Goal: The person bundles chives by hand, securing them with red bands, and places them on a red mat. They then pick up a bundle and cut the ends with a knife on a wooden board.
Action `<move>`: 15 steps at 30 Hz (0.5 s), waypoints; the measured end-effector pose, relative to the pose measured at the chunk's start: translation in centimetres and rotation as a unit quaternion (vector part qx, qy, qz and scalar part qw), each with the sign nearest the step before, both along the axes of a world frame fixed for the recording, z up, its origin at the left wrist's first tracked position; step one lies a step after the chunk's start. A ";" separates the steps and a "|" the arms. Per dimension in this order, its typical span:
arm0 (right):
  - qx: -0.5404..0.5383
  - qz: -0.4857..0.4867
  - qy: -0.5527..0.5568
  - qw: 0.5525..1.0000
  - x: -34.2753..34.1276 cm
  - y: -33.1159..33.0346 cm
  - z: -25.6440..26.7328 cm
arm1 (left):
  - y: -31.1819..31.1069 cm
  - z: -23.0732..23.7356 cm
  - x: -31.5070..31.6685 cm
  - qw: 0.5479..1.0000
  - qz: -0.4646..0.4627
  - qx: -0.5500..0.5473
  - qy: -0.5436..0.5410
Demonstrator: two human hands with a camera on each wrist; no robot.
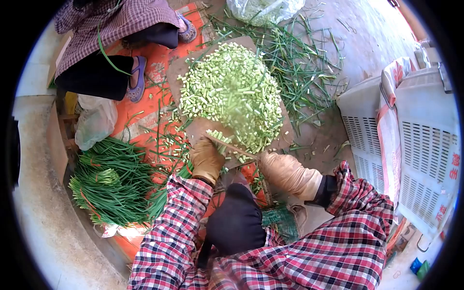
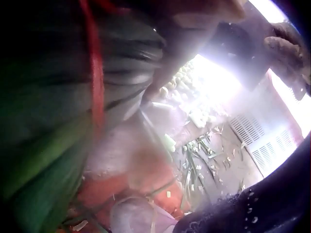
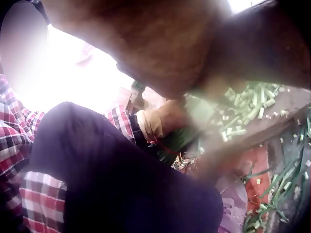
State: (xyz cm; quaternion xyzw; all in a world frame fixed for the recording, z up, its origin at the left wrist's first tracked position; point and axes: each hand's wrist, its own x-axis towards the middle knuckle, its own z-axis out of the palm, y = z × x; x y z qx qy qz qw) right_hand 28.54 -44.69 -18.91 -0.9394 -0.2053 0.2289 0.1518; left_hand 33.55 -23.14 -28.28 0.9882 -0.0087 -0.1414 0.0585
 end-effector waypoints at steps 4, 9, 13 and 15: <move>0.033 0.004 0.022 0.999 2.3 0.9 1.6 | 0.0 0.1 0.3 0.999 0.014 -0.034 0.023; 0.022 -0.029 0.069 0.997 3.1 1.2 1.7 | 0.1 0.2 0.0 0.998 0.015 -0.052 -0.008; 0.049 0.150 -0.007 0.987 4.5 2.8 -7.3 | 0.4 1.5 1.1 0.995 0.010 -0.072 0.067; 0.087 -0.043 0.043 0.994 6.7 7.6 -6.5 | 0.8 0.6 0.9 0.997 0.010 -0.068 0.028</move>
